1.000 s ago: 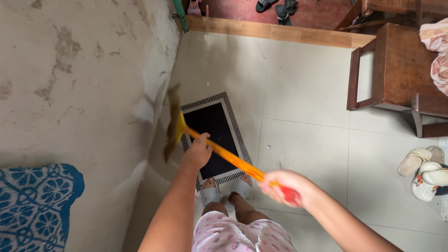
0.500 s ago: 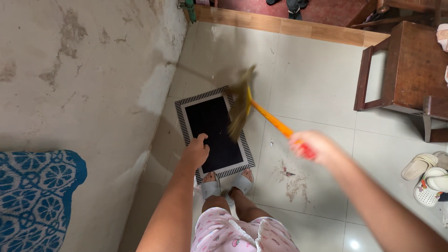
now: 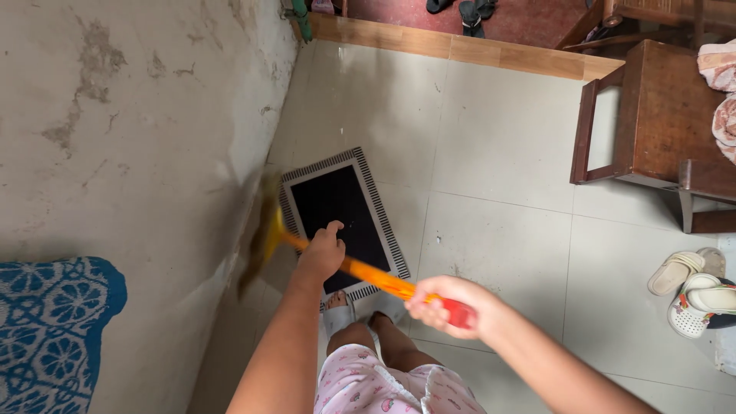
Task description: Sweep the floor and collect dust into a dustpan.
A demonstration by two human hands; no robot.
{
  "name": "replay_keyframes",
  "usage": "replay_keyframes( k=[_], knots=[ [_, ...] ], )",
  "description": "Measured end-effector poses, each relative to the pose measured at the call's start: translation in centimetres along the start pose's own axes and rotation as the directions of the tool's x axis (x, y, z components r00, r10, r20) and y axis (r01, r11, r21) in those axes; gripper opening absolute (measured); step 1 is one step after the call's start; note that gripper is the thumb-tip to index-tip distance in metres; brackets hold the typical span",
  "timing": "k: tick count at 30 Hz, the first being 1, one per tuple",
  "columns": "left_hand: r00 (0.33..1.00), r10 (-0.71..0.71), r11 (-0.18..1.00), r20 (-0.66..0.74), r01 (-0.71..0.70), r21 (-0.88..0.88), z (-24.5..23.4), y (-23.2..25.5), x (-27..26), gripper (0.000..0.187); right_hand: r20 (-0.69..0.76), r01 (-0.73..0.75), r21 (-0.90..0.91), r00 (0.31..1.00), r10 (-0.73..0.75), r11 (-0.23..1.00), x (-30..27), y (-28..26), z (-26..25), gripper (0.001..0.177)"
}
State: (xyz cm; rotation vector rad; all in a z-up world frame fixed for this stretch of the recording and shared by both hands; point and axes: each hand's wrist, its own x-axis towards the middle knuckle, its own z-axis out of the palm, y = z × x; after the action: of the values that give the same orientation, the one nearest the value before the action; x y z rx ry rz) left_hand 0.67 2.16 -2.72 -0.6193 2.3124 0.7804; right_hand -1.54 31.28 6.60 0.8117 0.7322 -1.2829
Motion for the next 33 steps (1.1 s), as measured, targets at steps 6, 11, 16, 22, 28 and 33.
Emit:
replay_keyframes(
  k=[6, 11, 16, 22, 28, 33],
  knots=[
    [0.999, 0.005, 1.0, -0.032, -0.005, -0.003, 0.6, -2.3, -0.7, 0.047, 0.093, -0.036, 0.092, 0.995, 0.027, 0.995, 7.4, -3.3, -5.4, 0.016],
    [0.989, -0.114, 0.993, 0.096, 0.117, -0.017, 0.5, -4.7, -1.6, 0.05, -0.153, 0.14, 0.065, 0.98, -0.129, 0.988, 1.4, -12.0, -10.2, 0.017],
    [0.976, -0.162, 0.987, 0.146, 0.157, 0.045, 0.3, -4.1, -0.8, 0.05, -0.347, 0.275, -0.155, 0.884, -0.313, 0.949, 0.5, -13.1, -6.3, 0.015],
    [0.998, 0.009, 0.993, 0.056, -0.016, 0.114, -0.1, 2.0, 1.9, 0.045, -0.31, 0.403, -0.407, 0.783, -0.539, 0.82, -3.5, -5.9, -2.2, 0.015],
    [0.97, 0.222, 0.96, 0.1, -0.235, 0.15, 1.9, 8.3, 4.2, 0.048, 0.162, 0.441, 0.522, 0.789, -0.593, 0.73, -11.1, -0.3, -7.9, 0.012],
    [0.879, 0.429, 0.903, 0.21, -0.415, -0.109, 8.4, 11.0, 6.1, 0.062, 0.189, 0.236, 0.874, 0.64, -0.745, 0.424, -9.3, 5.5, -2.7, 0.011]
  ],
)
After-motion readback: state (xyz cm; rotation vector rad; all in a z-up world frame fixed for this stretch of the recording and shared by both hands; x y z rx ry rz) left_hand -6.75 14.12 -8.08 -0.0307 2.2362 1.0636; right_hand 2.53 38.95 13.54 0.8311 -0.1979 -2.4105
